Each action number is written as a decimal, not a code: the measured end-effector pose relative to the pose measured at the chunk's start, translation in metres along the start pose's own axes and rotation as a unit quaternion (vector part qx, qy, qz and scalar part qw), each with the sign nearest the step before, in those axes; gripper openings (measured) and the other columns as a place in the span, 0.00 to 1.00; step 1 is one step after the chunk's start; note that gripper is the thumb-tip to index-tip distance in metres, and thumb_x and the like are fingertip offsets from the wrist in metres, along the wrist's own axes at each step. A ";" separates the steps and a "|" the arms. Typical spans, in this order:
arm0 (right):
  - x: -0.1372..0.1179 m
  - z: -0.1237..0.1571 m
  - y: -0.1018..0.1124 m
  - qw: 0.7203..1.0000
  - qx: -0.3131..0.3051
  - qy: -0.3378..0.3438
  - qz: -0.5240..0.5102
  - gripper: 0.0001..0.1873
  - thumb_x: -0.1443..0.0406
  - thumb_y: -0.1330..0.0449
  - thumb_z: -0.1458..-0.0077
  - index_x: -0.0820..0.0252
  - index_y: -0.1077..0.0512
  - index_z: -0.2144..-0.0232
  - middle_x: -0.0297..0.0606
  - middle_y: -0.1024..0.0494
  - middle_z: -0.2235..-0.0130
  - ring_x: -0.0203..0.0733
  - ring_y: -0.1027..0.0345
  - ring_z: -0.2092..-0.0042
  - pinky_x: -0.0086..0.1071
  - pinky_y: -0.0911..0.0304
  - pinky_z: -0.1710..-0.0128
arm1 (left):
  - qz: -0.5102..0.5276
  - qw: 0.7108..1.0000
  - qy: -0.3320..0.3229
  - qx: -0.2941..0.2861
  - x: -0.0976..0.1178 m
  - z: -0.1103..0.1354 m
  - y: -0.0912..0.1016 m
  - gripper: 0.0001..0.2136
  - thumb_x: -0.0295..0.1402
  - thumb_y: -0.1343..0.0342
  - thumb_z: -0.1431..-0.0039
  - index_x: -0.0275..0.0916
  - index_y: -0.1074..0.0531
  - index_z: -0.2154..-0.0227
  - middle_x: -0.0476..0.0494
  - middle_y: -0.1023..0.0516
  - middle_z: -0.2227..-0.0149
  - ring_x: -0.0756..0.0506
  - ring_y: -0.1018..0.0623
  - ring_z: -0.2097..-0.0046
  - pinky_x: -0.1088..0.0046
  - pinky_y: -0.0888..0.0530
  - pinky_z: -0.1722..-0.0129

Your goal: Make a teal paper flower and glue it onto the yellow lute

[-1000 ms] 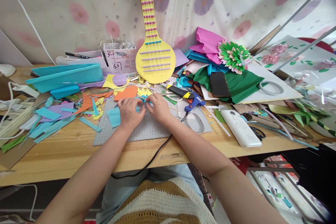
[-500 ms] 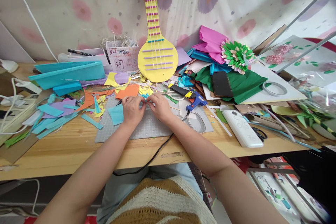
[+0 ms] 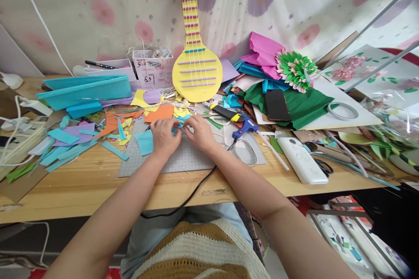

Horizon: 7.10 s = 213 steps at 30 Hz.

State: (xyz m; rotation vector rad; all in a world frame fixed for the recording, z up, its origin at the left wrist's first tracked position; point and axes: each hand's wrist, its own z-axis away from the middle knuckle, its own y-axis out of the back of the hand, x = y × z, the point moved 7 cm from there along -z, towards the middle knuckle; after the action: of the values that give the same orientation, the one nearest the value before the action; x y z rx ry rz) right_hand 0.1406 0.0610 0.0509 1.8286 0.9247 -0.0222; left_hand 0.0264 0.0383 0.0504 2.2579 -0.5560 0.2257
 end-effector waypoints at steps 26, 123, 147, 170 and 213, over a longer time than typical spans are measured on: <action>0.000 0.000 -0.006 0.999 0.021 -0.025 -0.001 0.06 0.70 0.49 0.46 0.58 0.32 0.68 0.39 0.28 0.64 0.42 0.36 0.59 0.32 0.42 0.59 | -0.030 0.999 0.020 0.019 -0.006 -0.001 -0.001 0.09 0.29 0.47 0.51 0.42 0.36 0.64 0.46 0.24 0.68 0.40 0.28 0.62 0.59 0.42 0.55; -0.003 0.004 -0.006 0.994 -0.054 0.099 0.001 0.05 0.67 0.45 0.44 0.60 0.31 0.65 0.41 0.29 0.62 0.42 0.37 0.59 0.32 0.43 0.61 | -0.008 0.988 -0.140 -0.063 0.005 -0.003 0.014 0.07 0.29 0.47 0.45 0.44 0.29 0.77 0.50 0.23 0.74 0.45 0.26 0.65 0.58 0.40 0.50; 0.000 0.005 -0.005 0.989 -0.066 0.129 -0.006 0.05 0.70 0.46 0.45 0.60 0.31 0.66 0.40 0.29 0.64 0.40 0.38 0.60 0.31 0.44 0.60 | 0.007 0.992 -0.108 -0.061 0.000 -0.002 0.010 0.05 0.33 0.43 0.49 0.44 0.29 0.79 0.50 0.24 0.75 0.45 0.27 0.65 0.59 0.40 0.52; 0.000 0.004 -0.007 0.989 -0.058 0.137 -0.004 0.05 0.69 0.47 0.43 0.60 0.30 0.67 0.39 0.29 0.66 0.40 0.39 0.62 0.30 0.44 0.62 | -0.020 0.990 -0.113 -0.082 0.002 -0.001 0.009 0.05 0.35 0.44 0.47 0.43 0.29 0.76 0.51 0.23 0.73 0.45 0.27 0.63 0.59 0.41 0.50; 0.001 0.000 -0.010 0.995 -0.068 0.075 -0.021 0.03 0.71 0.45 0.46 0.61 0.33 0.70 0.38 0.31 0.67 0.39 0.38 0.62 0.30 0.45 0.63 | -0.036 0.991 -0.105 -0.073 0.000 -0.002 0.011 0.05 0.32 0.44 0.47 0.45 0.26 0.76 0.50 0.22 0.73 0.44 0.27 0.64 0.55 0.42 0.48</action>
State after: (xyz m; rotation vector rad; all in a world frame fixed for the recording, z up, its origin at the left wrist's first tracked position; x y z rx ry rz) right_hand 0.1352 0.0631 0.0425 1.7013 1.0439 0.1498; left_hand 0.0215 0.0332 0.0587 2.1665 -0.5795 -0.0895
